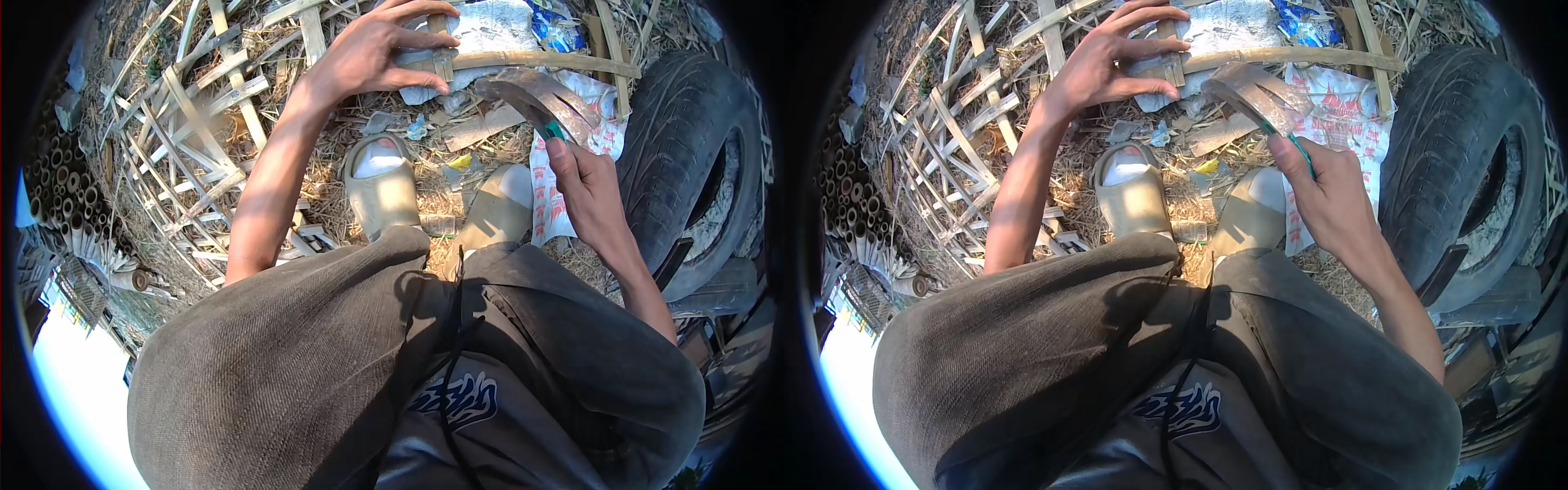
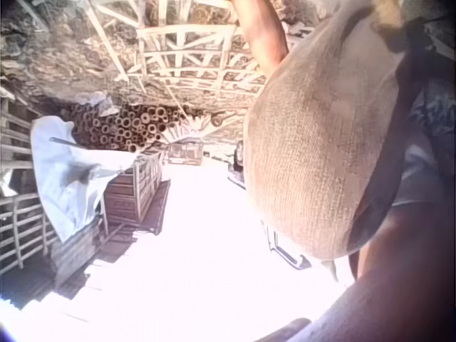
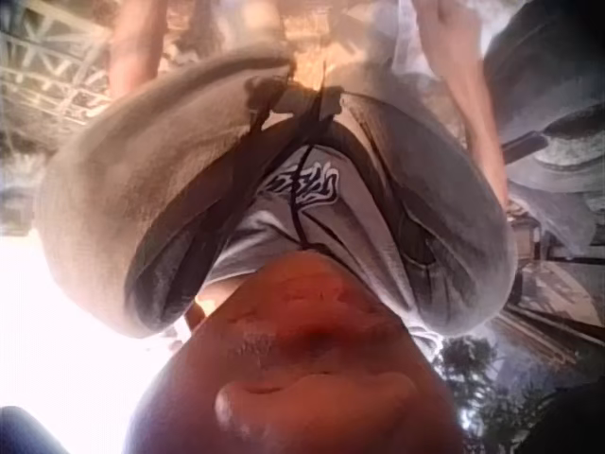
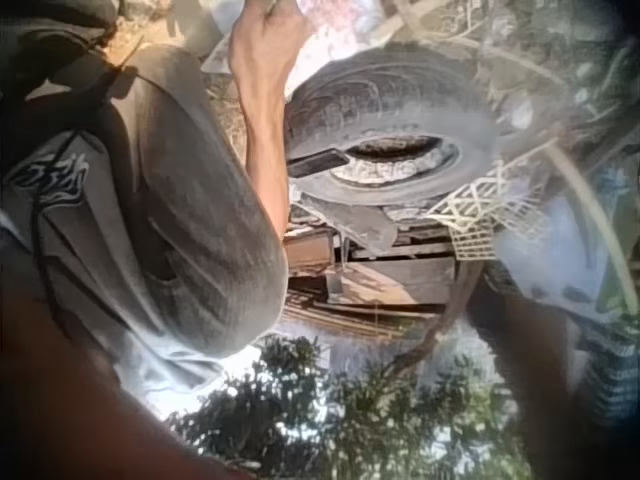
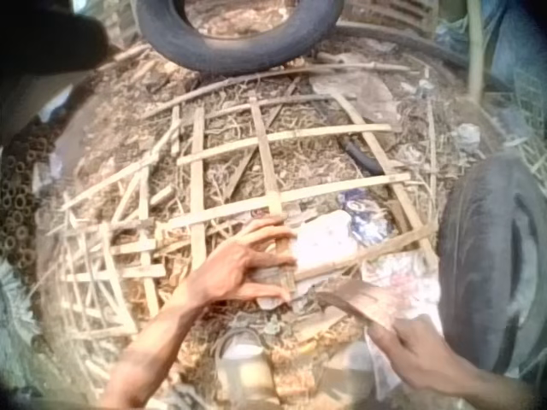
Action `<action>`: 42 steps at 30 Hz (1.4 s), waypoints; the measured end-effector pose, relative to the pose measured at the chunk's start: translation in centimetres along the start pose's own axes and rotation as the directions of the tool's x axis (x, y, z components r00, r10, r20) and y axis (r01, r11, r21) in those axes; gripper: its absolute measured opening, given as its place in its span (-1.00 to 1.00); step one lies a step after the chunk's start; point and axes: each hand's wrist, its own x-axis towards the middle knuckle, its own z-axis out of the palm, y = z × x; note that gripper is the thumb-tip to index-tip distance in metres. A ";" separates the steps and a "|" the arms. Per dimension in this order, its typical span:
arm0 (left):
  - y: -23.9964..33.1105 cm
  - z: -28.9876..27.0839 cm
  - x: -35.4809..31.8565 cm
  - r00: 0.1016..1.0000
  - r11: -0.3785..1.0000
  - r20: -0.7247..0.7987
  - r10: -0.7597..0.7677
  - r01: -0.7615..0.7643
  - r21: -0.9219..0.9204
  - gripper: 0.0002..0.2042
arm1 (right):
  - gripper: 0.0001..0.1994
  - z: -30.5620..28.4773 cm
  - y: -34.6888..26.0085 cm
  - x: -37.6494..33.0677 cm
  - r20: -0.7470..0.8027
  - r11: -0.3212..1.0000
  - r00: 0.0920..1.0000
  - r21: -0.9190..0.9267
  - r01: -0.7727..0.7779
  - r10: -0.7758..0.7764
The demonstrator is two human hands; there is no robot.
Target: The person builds a bamboo lattice structure by nailing thin bamboo strips together and carving a wooden piece using a large blade.
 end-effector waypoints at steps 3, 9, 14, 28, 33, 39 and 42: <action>0.5 0.1 0.2 0.999 0.996 -0.018 -0.036 0.035 -0.085 -0.34 | -0.36 1.2 -0.9 0.9 -0.003 0.998 0.999 0.046 -0.036 0.036; -0.3 0.1 -1.0 0.999 0.993 -0.037 -0.011 0.007 -0.118 -0.32 | -0.37 3.6 -0.1 2.3 -0.078 0.980 0.997 0.200 0.017 -0.002; -0.7 -0.4 -1.2 0.999 0.983 0.022 -0.030 0.034 -0.178 -0.28 | -0.38 4.3 -0.1 2.4 -0.114 0.971 0.992 0.237 -0.020 0.048; -1.2 0.8 -1.8 0.999 0.999 0.039 -0.030 0.032 -0.043 -0.25 | -0.38 5.3 -2.0 1.6 -0.189 0.945 0.982 0.321 0.057 0.005; -1.0 0.8 -1.5 0.998 0.995 0.042 -0.036 0.039 -0.092 -0.30 | -0.44 5.0 -2.8 2.3 -0.187 0.996 0.978 -0.018 0.090 -0.092; -1.7 1.6 -1.7 0.999 0.995 0.035 -0.034 0.037 -0.087 -0.26 | -0.69 5.6 -2.0 1.1 -0.330 0.876 0.828 0.005 0.482 -0.453; -2.1 1.7 -1.5 0.995 0.961 -0.100 -0.028 0.000 -0.275 0.03 | -0.61 4.8 -3.8 1.2 -0.144 0.983 0.988 -0.180 0.022 -0.048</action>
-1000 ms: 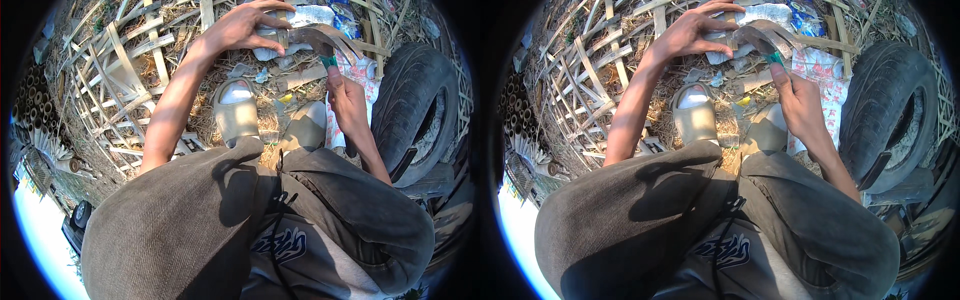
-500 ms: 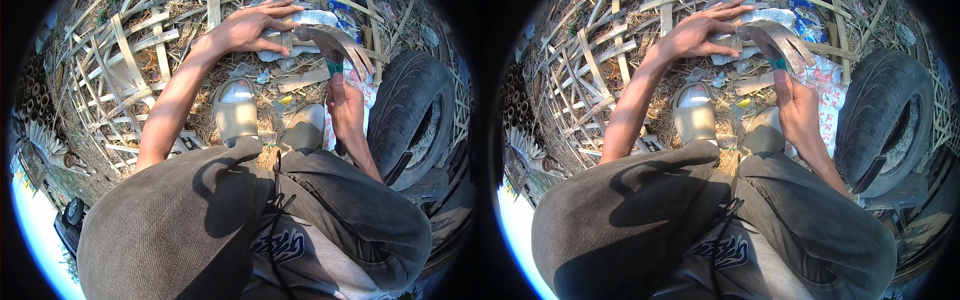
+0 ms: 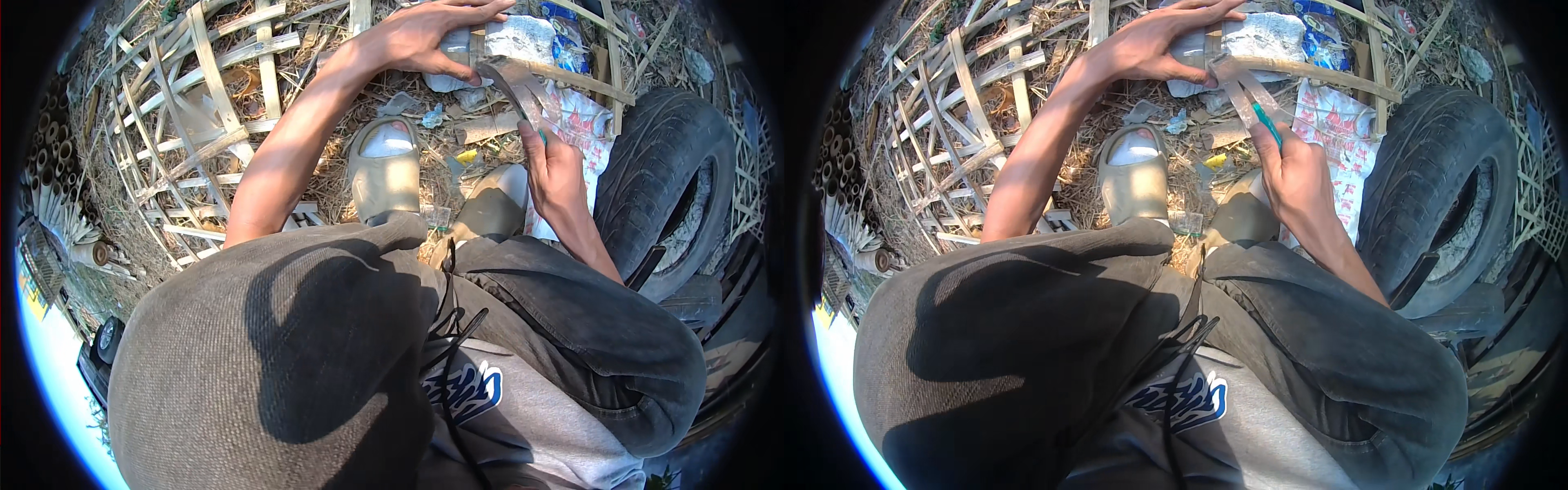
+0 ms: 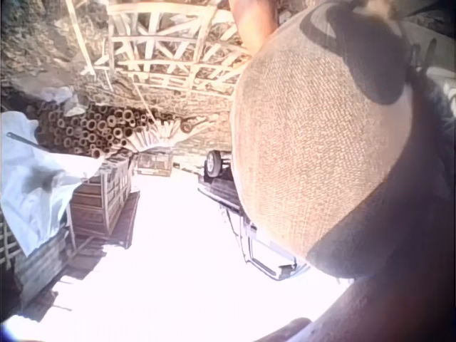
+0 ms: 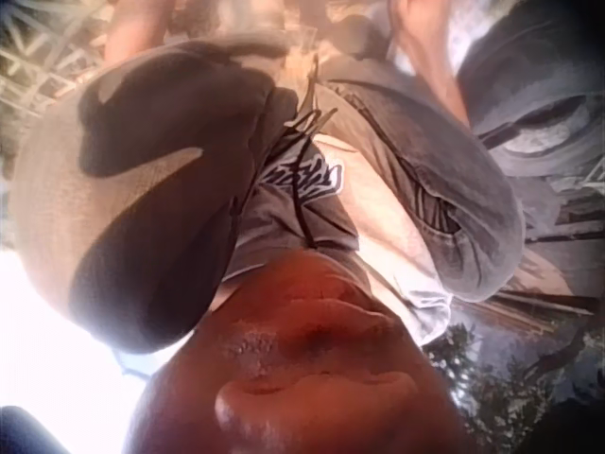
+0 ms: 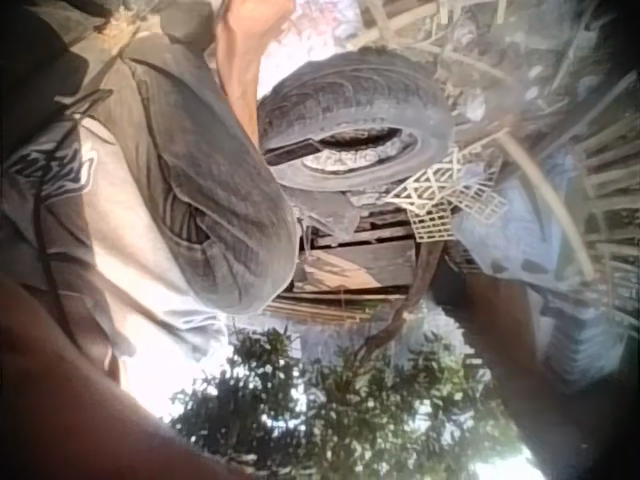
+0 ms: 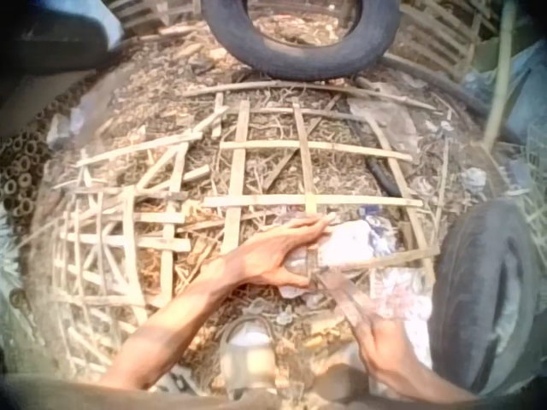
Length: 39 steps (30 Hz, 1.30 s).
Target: The person builds a bamboo lattice structure by nailing thin bamboo strips together and carving a wooden piece using a large blade.
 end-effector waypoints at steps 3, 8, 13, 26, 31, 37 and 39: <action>0.5 -0.5 -0.5 0.998 0.993 0.041 -0.044 0.039 0.115 0.07 | -0.56 -0.5 0.7 -0.3 -0.166 0.973 0.976 0.159 0.169 -0.142; 1.1 0.0 0.8 0.996 0.993 0.027 -0.080 0.077 0.088 0.14 | -0.43 0.8 2.3 -0.7 -0.379 0.838 0.861 0.294 0.459 -0.339; 1.2 -0.5 -0.3 0.987 0.991 0.121 -0.106 0.095 0.090 0.32 | -0.39 0.6 -0.1 0.4 -0.097 0.993 0.994 0.104 0.051 -0.041; 1.3 -0.5 0.1 0.991 0.995 0.101 -0.091 0.093 -0.024 0.32 | -0.59 2.7 4.7 -2.5 -0.116 0.884 0.878 -0.118 0.452 -0.464; 1.5 -0.5 -0.1 0.982 0.986 0.131 -0.136 0.121 0.119 0.28 | -0.54 3.3 5.1 0.8 -0.155 0.870 0.919 -0.409 0.274 -0.362; 1.5 -0.5 0.2 0.986 0.991 0.122 -0.118 0.109 0.074 0.28 | -0.60 2.1 4.8 -0.2 -0.186 0.825 0.811 -0.246 0.509 -0.555; 0.9 -0.5 0.1 0.990 0.996 0.109 -0.086 0.085 0.013 0.28 | -0.59 3.4 5.4 0.6 -0.163 0.900 0.924 -0.338 0.276 -0.345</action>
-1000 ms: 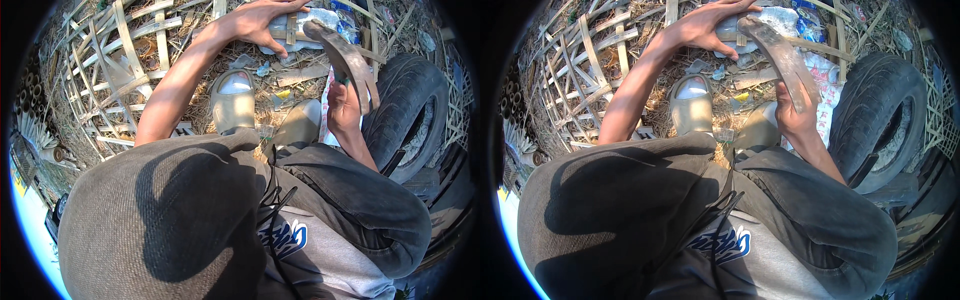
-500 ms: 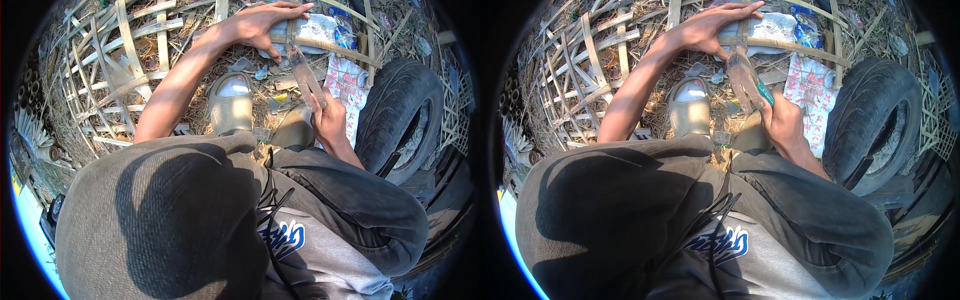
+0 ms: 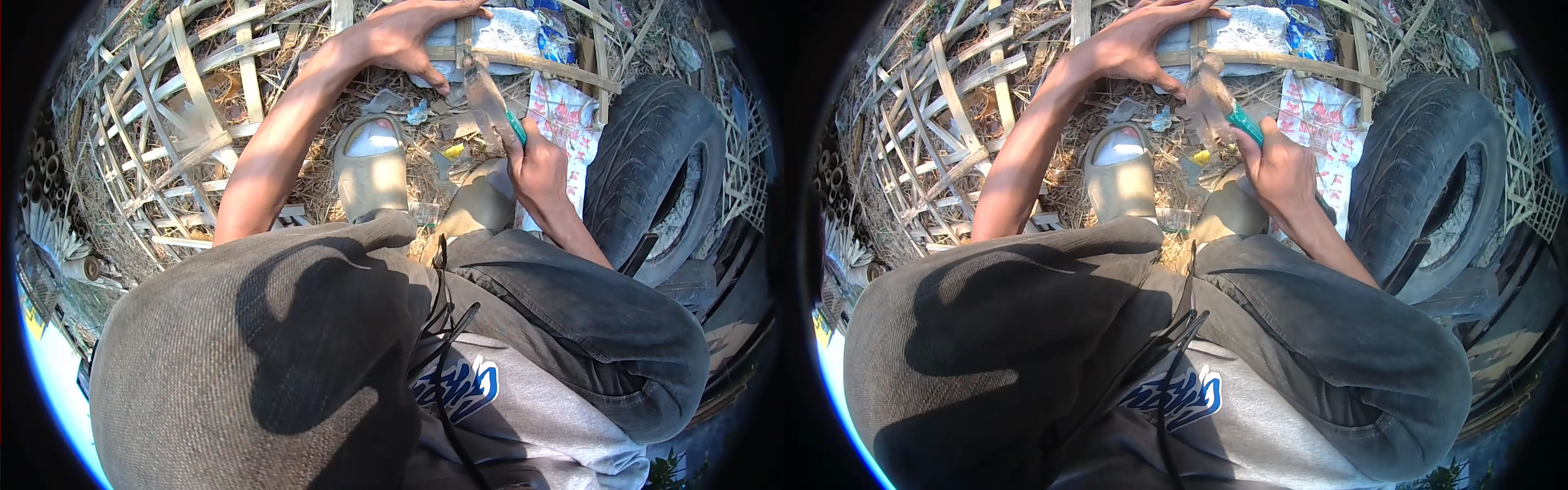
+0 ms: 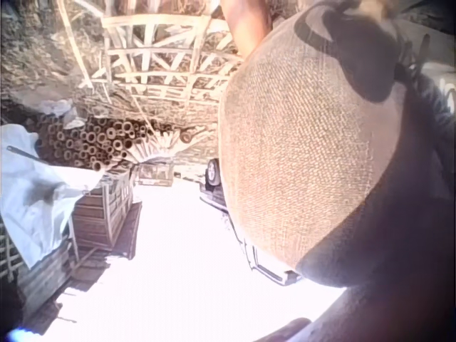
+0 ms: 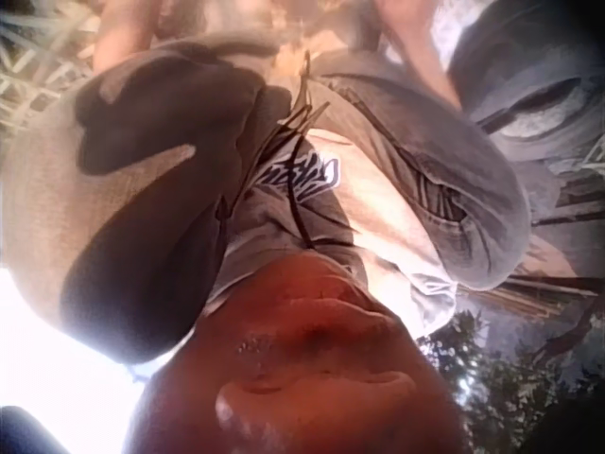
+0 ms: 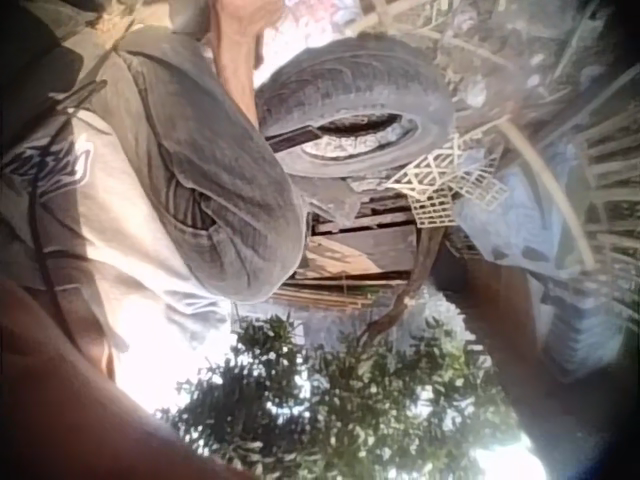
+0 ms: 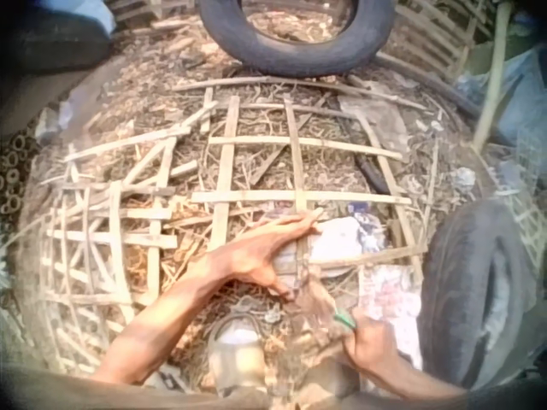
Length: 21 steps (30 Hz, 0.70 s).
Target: The person builds a bamboo lattice structure by nailing thin bamboo strips together and carving a wooden piece using a large blade.
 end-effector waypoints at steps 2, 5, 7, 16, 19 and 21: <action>-0.3 0.1 0.0 1.000 0.999 0.008 -0.021 0.021 0.032 0.28 | -0.59 -0.3 0.2 -0.2 0.005 0.999 0.999 0.041 -0.035 0.034; -0.5 0.4 -0.2 1.000 0.999 0.004 -0.013 0.014 -0.047 0.27 | -0.65 -1.1 -1.4 -1.3 0.015 0.909 0.990 0.394 -0.133 0.138; -0.4 0.4 -0.1 0.997 0.998 0.041 -0.066 0.065 0.012 0.35 | -0.66 -1.9 -1.1 -2.0 -0.026 0.889 0.992 0.447 -0.098 0.122; -1.2 0.3 -0.2 0.998 0.983 0.060 -0.030 0.040 -0.181 0.46 | -0.47 -1.2 -4.4 1.9 0.227 0.826 0.917 0.402 -0.396 0.329; -0.7 0.5 0.7 0.998 0.990 0.034 0.051 -0.055 0.131 0.46 | -0.45 0.1 -1.4 -0.8 -0.063 0.728 0.972 0.674 -0.126 0.226; -0.7 0.5 1.1 0.999 0.995 0.032 0.018 -0.021 0.101 0.45 | -0.44 0.1 -1.7 -1.1 -0.193 0.620 0.961 0.784 0.030 0.198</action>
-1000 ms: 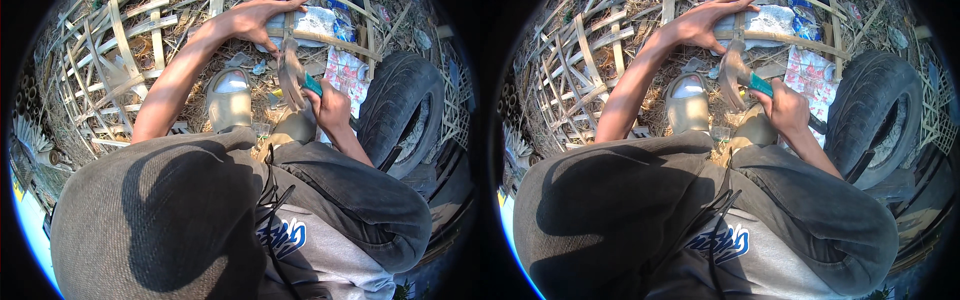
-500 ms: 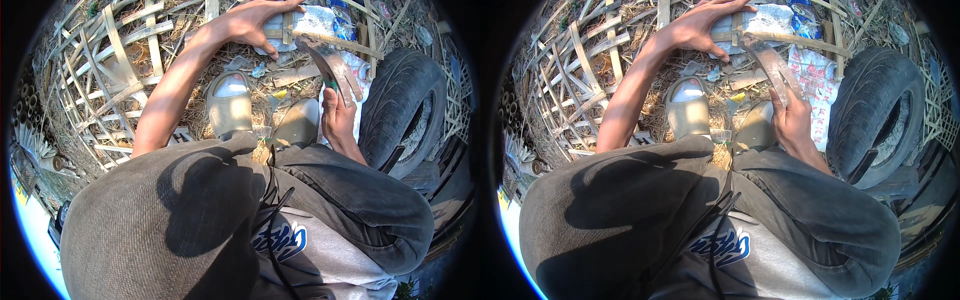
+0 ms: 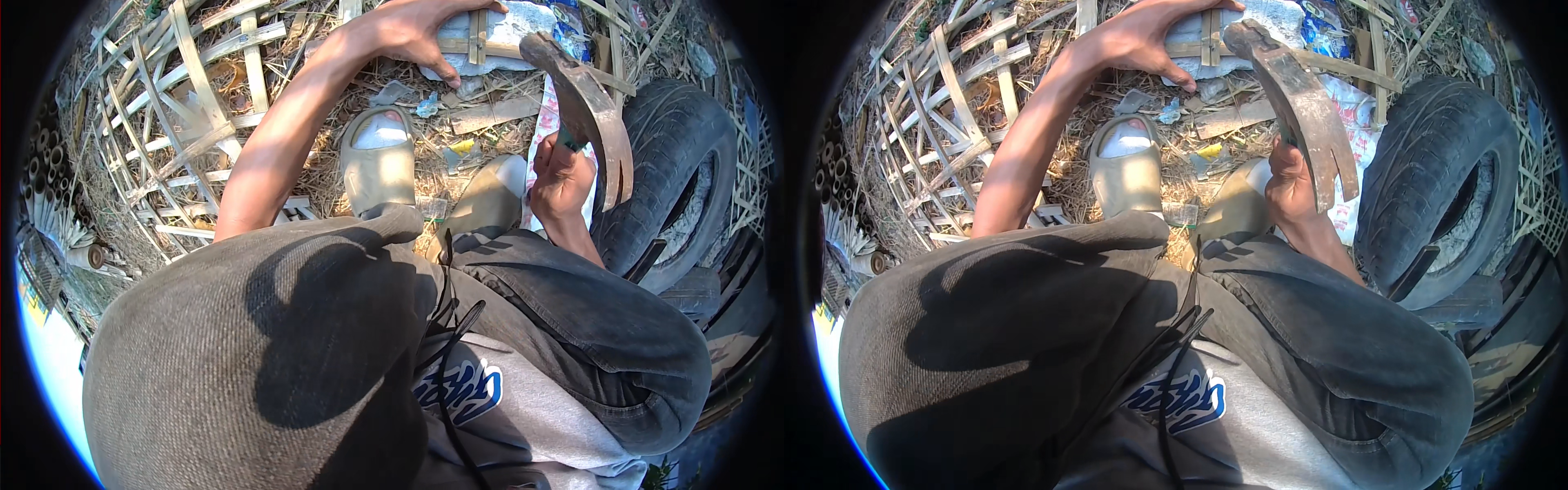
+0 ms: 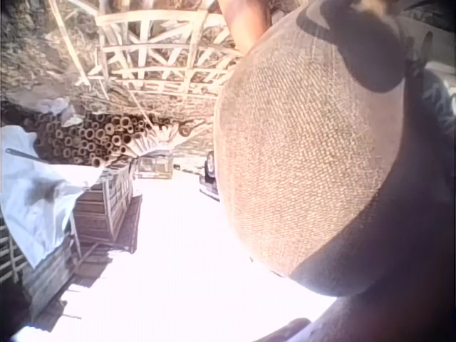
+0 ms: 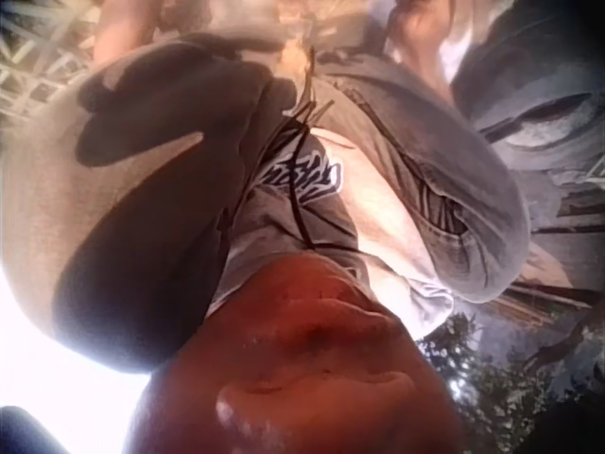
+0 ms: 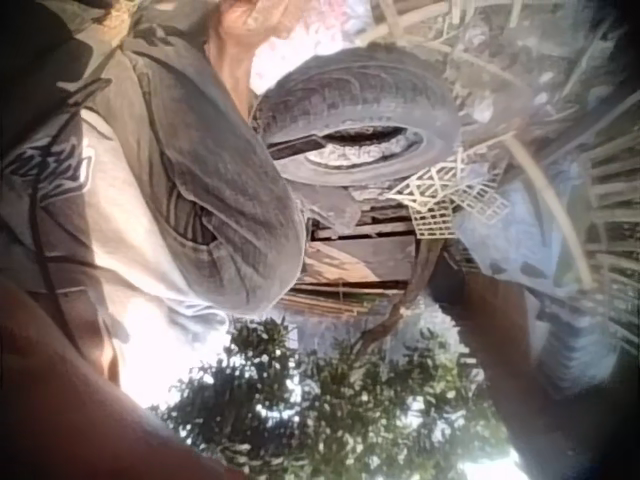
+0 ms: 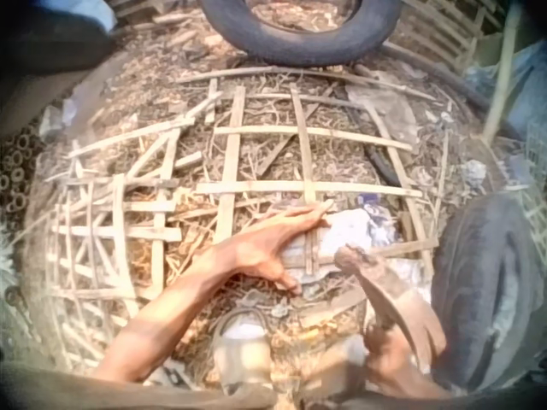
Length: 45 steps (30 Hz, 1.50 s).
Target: The person builds a bamboo lattice structure by nailing thin bamboo strips together and carving a wooden piece using a large blade.
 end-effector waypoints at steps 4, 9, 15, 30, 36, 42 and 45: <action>0.8 -0.1 -0.8 0.997 0.994 0.012 -0.071 0.072 -0.080 0.43 | -0.35 0.9 -2.9 3.6 0.089 0.825 0.930 -0.498 -0.268 0.356; 1.5 -0.7 -0.8 0.995 0.994 0.014 -0.101 0.101 0.029 0.35 | -0.41 -1.2 -3.1 2.7 0.014 0.962 0.978 -0.183 -0.201 0.207; 1.2 -0.7 -0.8 0.995 0.996 0.044 -0.090 0.090 0.019 0.34 | -0.40 -0.3 -3.1 3.4 0.141 0.830 0.920 -0.496 -0.254 0.366; 2.8 -0.7 -0.4 0.985 0.985 -0.013 -0.172 0.171 -0.032 0.32 | -0.52 -0.4 -3.0 2.5 0.106 0.886 0.971 -0.439 -0.147 0.214; 0.9 1.0 -1.4 0.982 0.991 -0.189 -0.020 0.044 0.124 0.34 | -0.44 -0.8 -3.7 3.7 0.101 0.874 0.943 -0.417 -0.250 0.318; 2.3 0.0 0.0 0.972 0.999 -0.234 0.003 -0.010 -0.032 0.03 | -0.44 -0.8 -2.9 3.0 0.033 0.907 0.961 -0.341 -0.247 0.274; 0.5 0.9 -1.5 0.974 0.997 -0.215 0.064 -0.054 0.053 0.30 | -0.41 1.2 -3.6 3.8 0.139 0.832 0.916 -0.485 -0.267 0.375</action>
